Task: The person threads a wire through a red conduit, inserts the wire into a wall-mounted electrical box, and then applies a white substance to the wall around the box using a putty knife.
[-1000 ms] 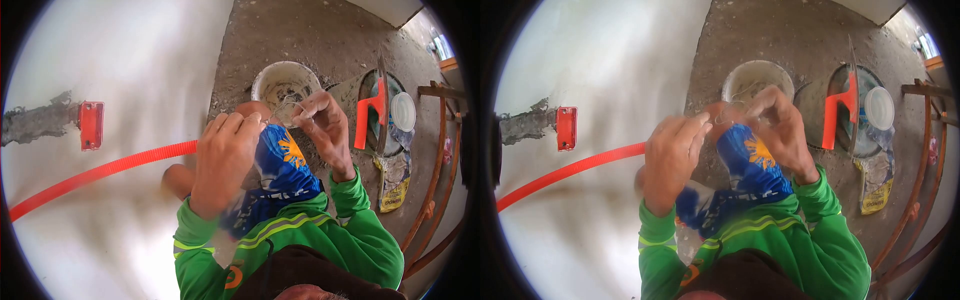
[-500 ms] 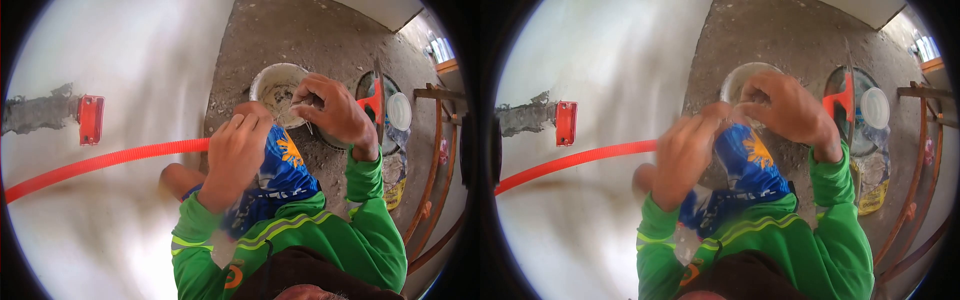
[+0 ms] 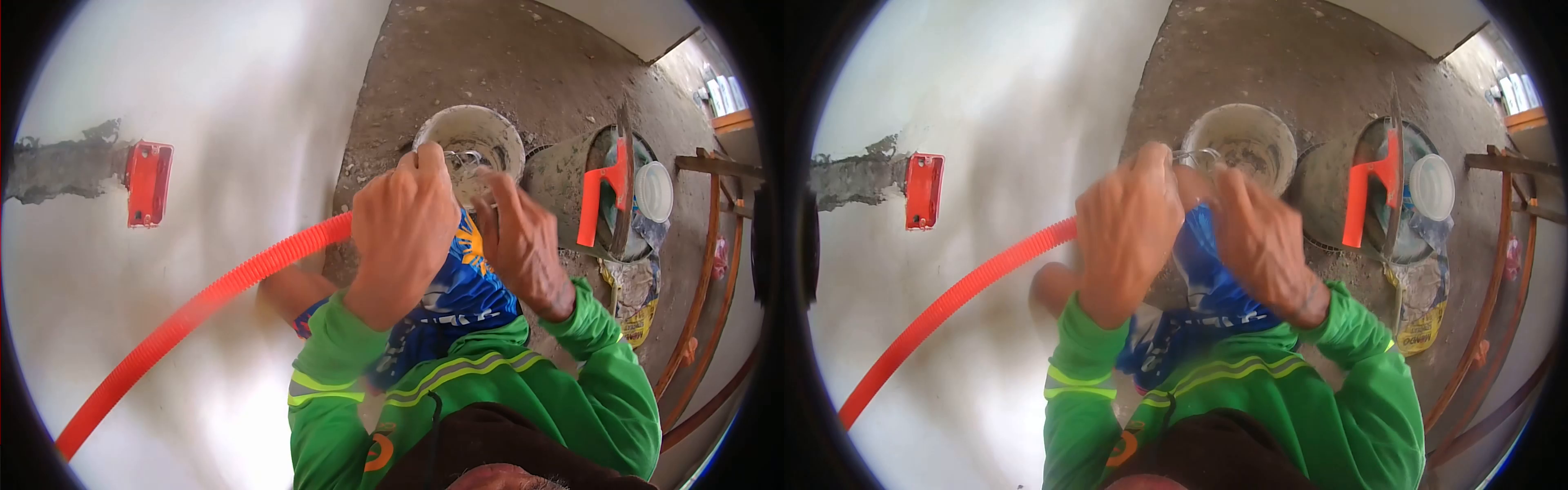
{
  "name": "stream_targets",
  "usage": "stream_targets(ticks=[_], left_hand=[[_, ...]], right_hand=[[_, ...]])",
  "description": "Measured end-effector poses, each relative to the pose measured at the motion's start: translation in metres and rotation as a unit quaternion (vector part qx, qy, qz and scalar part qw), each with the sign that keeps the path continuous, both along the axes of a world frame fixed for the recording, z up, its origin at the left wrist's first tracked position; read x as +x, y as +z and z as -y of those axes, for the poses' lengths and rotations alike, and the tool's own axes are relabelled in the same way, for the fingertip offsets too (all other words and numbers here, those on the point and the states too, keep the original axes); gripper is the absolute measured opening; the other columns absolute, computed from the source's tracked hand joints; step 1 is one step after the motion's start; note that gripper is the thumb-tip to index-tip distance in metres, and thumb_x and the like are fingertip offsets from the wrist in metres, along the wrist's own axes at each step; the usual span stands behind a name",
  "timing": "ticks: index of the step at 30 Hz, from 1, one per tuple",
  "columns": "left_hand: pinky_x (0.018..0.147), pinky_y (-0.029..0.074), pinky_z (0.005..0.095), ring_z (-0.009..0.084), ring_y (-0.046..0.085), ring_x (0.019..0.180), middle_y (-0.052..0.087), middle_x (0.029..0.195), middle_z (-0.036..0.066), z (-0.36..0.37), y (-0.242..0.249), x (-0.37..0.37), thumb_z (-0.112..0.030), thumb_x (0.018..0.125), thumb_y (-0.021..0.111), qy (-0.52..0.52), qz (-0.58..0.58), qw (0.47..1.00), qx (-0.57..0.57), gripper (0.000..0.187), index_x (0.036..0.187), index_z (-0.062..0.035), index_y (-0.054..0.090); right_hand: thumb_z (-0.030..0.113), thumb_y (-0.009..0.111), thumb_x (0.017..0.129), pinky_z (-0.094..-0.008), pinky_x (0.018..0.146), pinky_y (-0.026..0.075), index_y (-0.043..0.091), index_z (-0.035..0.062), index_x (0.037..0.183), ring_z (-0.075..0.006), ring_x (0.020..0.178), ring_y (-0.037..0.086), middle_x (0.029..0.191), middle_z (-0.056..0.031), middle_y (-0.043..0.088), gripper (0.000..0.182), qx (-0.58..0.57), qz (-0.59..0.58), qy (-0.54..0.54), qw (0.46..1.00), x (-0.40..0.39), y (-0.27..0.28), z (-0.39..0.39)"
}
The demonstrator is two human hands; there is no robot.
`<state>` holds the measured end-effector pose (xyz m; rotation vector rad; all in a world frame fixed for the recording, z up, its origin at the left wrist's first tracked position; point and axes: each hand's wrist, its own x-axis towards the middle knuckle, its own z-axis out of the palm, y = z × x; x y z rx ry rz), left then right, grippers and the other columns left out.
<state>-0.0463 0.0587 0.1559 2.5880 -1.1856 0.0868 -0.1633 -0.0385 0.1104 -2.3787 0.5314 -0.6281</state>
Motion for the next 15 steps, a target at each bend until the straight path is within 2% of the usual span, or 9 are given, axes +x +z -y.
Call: stream_targets(ticks=[1,3,4,7,8,11,12,15], left_hand=[[0.064,0.053,0.049,0.0403,0.067,0.076,0.069,0.081,0.017,0.003,0.002,0.0,-0.013,0.094,0.06,0.013,-0.022,1.0,-0.001,0.007,0.095,-0.0068,0.063],[0.061,0.056,0.0416,0.0326,0.07,0.073,0.068,0.077,0.013,0.005,0.0,-0.001,-0.011,0.09,0.063,-0.001,0.021,1.0,-0.003,0.006,0.09,-0.0078,0.057],[0.06,0.057,0.0378,0.0287,0.072,0.071,0.067,0.075,0.01,0.005,-0.001,-0.001,-0.009,0.087,0.065,-0.007,0.043,0.999,-0.004,0.01,0.087,-0.0082,0.054],[0.061,0.057,0.0389,0.0292,0.072,0.074,0.067,0.078,0.01,0.004,-0.013,-0.005,-0.008,0.088,0.064,-0.041,0.039,0.996,-0.064,0.011,0.089,-0.0086,0.053],[0.062,0.057,0.0398,0.0296,0.072,0.074,0.067,0.078,0.01,0.003,-0.014,-0.005,-0.008,0.088,0.064,-0.057,0.031,0.996,-0.065,0.011,0.089,-0.0088,0.053],[0.063,0.056,0.0425,0.0311,0.071,0.074,0.067,0.08,0.009,-0.001,-0.013,-0.004,-0.009,0.09,0.064,-0.089,0.002,0.993,-0.084,0.009,0.092,-0.0093,0.055],[0.063,0.056,0.0434,0.0317,0.07,0.073,0.068,0.08,0.009,-0.002,-0.012,-0.005,-0.01,0.091,0.063,-0.092,-0.013,0.991,-0.097,0.008,0.093,-0.0094,0.056],[0.063,0.055,0.045,0.0335,0.069,0.073,0.068,0.081,0.009,-0.004,-0.006,-0.007,-0.014,0.095,0.063,-0.101,-0.053,0.983,-0.147,0.007,0.098,-0.0092,0.059]], right_hand=[[0.005,0.063,0.093,-0.0466,0.068,0.052,0.058,0.0049,0.114,-0.0388,0.077,0.065,0.087,-0.0163,0.063,0.021,0.055,0.011,-0.006,0.998,0.0,-0.002,-0.005],[0.005,0.063,0.096,-0.0448,0.076,0.053,0.058,0.0012,0.122,-0.04,0.088,0.068,0.097,-0.0212,0.068,0.026,0.164,0.036,-0.021,0.986,0.0,-0.009,-0.009],[0.006,0.061,0.098,-0.0432,0.08,0.052,0.06,0.0008,0.12,-0.0384,0.092,0.066,0.102,-0.0197,0.066,0.023,0.132,0.06,-0.041,0.989,0.003,-0.013,-0.005],[0.006,0.065,0.092,-0.0467,0.079,0.051,0.064,0.0048,0.113,-0.0422,0.092,0.062,0.098,-0.018,0.061,0.021,0.034,0.089,-0.045,0.994,0.005,-0.001,0.009],[0.004,0.065,0.091,-0.046,0.082,0.05,0.066,0.0034,0.105,-0.0413,0.096,0.06,0.102,-0.0164,0.059,0.013,0.018,0.092,-0.054,0.994,0.006,0.005,0.012],[0.006,0.065,0.092,-0.046,0.082,0.049,0.065,0.0027,0.103,-0.0403,0.094,0.059,0.101,-0.0175,0.059,0.011,-0.029,0.071,-0.017,0.997,0.004,0.008,0.036],[0.007,0.065,0.091,-0.0437,0.081,0.049,0.063,0.0017,0.102,-0.0399,0.091,0.057,0.098,-0.0182,0.056,0.012,0.014,0.066,0.006,0.998,0.004,0.007,0.041],[0.003,0.063,0.09,-0.0405,0.082,0.048,0.062,0.0003,0.103,-0.0336,0.09,0.058,0.097,-0.0143,0.059,0.014,0.114,0.09,0.049,0.988,0.003,0.004,0.055]])
